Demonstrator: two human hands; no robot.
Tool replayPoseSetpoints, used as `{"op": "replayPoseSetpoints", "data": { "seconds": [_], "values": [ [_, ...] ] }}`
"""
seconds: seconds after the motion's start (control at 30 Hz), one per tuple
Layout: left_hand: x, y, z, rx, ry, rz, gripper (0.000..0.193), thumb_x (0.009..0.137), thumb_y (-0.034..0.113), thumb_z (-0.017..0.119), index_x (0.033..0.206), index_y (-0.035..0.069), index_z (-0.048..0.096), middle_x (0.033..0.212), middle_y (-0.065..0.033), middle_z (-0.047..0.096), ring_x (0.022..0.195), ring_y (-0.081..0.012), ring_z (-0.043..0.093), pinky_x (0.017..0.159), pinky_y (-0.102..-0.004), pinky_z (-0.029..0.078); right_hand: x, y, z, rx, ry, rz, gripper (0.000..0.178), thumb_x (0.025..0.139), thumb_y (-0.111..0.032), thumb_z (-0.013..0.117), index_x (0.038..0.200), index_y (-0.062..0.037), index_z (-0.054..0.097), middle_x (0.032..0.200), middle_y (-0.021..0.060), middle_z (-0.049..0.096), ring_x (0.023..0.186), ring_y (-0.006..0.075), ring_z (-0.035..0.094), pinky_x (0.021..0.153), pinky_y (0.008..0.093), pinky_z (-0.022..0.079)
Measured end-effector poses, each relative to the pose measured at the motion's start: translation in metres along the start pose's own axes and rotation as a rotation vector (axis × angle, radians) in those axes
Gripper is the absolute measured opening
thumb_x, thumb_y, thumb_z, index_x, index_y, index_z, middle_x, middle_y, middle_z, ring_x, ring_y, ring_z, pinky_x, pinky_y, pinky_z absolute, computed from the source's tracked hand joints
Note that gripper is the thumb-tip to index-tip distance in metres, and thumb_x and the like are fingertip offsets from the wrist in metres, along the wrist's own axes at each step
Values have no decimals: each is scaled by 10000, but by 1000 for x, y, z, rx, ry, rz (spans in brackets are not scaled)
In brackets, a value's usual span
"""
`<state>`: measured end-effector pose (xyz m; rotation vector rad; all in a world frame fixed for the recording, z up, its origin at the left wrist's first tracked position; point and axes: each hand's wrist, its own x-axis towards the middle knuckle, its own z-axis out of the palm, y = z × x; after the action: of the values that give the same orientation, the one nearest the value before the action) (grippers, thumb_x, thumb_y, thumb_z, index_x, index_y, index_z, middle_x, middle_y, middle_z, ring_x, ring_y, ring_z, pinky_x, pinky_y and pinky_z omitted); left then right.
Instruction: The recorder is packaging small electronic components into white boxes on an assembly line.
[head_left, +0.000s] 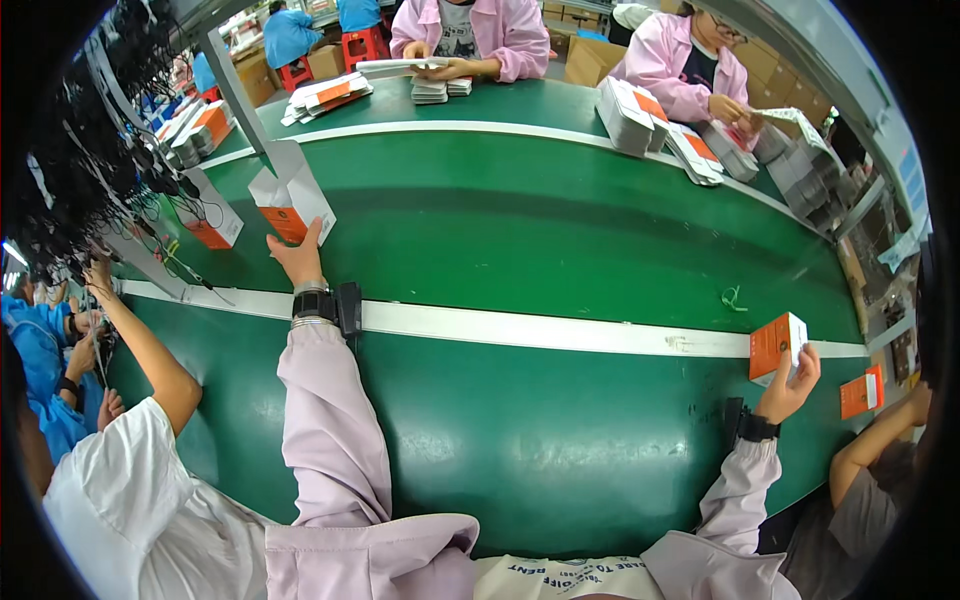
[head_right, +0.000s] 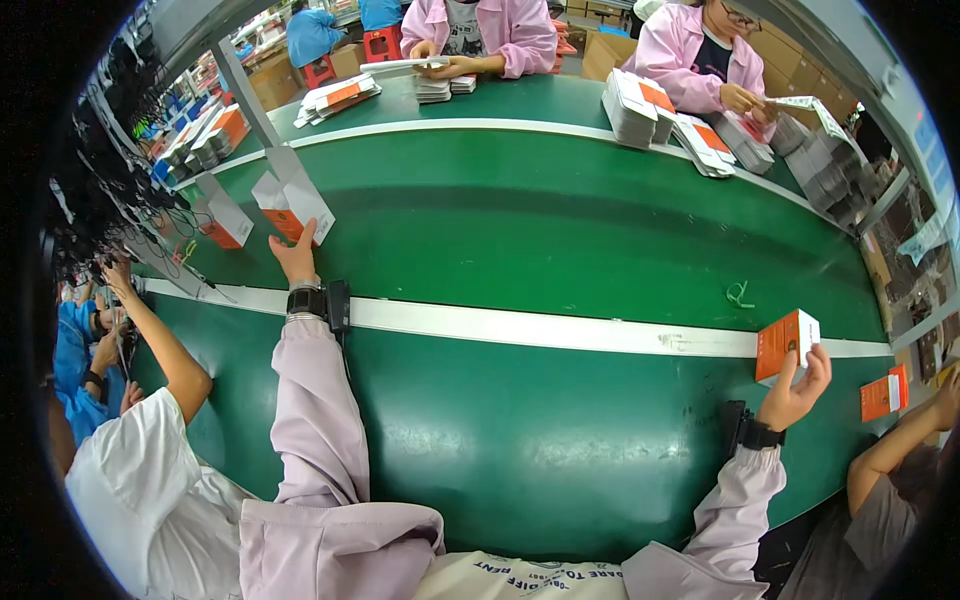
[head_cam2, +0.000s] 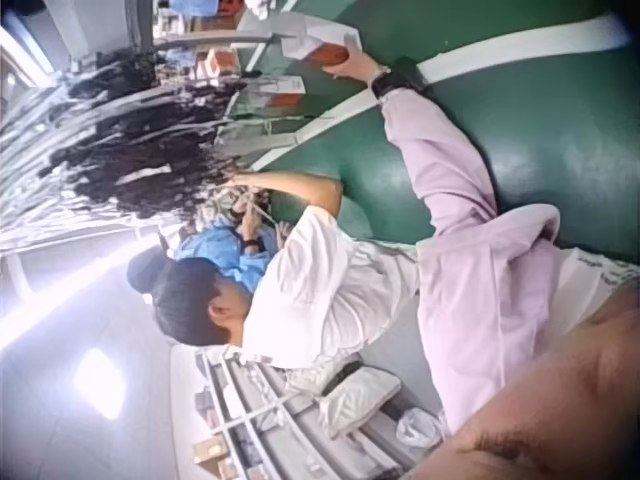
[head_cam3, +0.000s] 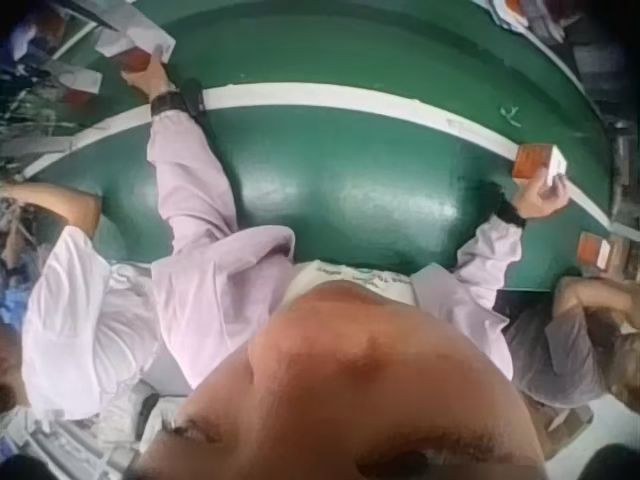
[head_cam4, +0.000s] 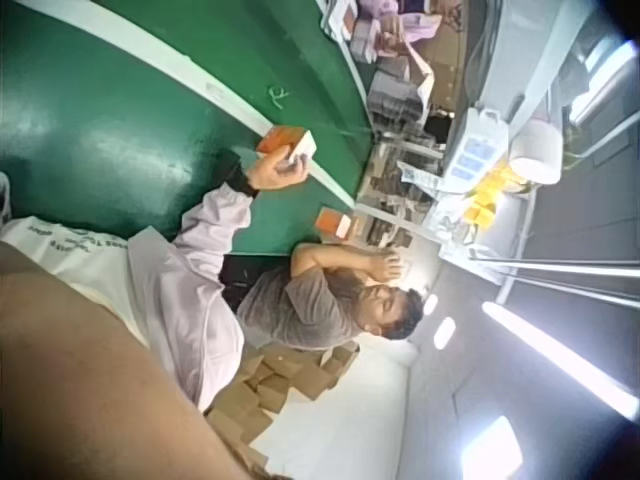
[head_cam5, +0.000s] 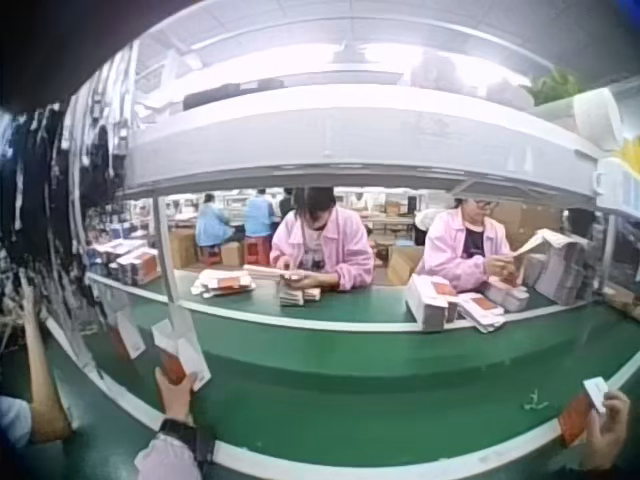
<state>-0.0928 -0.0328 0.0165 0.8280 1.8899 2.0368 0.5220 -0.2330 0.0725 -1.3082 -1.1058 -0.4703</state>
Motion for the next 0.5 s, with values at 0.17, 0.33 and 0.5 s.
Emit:
{"op": "replayPoseSetpoints", "data": {
  "seconds": [0.17, 0.33, 0.5],
  "values": [
    [22, -13, 0, -28, -110, 78, 990, 542, 217, 749, 1240, -60, 103, 1199, -188, 302, 1092, -241, 350, 905, -298, 298, -13, -1, 14, 323, -493, 339, 50, 771, -25, 507, 808, 5, 494, 850, 61, 508, 790, 128, 474, 713, 229, 374],
    [34, -15, 1, 24, -73, 125, 990, 528, 216, 756, 1235, -66, 123, 1176, -178, 321, 1078, -234, 358, 910, -312, 298, -18, -6, 26, 364, -745, 405, 23, 768, -17, 505, 772, 2, 493, 792, 35, 507, 717, 99, 468, 651, 203, 372],
    [16, -10, 8, 196, -166, 132, 950, 512, 201, 762, 1215, -66, 180, 1138, -165, 357, 1045, -229, 380, 888, -314, 317, -21, -6, 26, 332, -738, 438, 42, 772, -41, 511, 757, -3, 499, 802, 26, 508, 718, 88, 470, 647, 195, 372]
  ]
}}
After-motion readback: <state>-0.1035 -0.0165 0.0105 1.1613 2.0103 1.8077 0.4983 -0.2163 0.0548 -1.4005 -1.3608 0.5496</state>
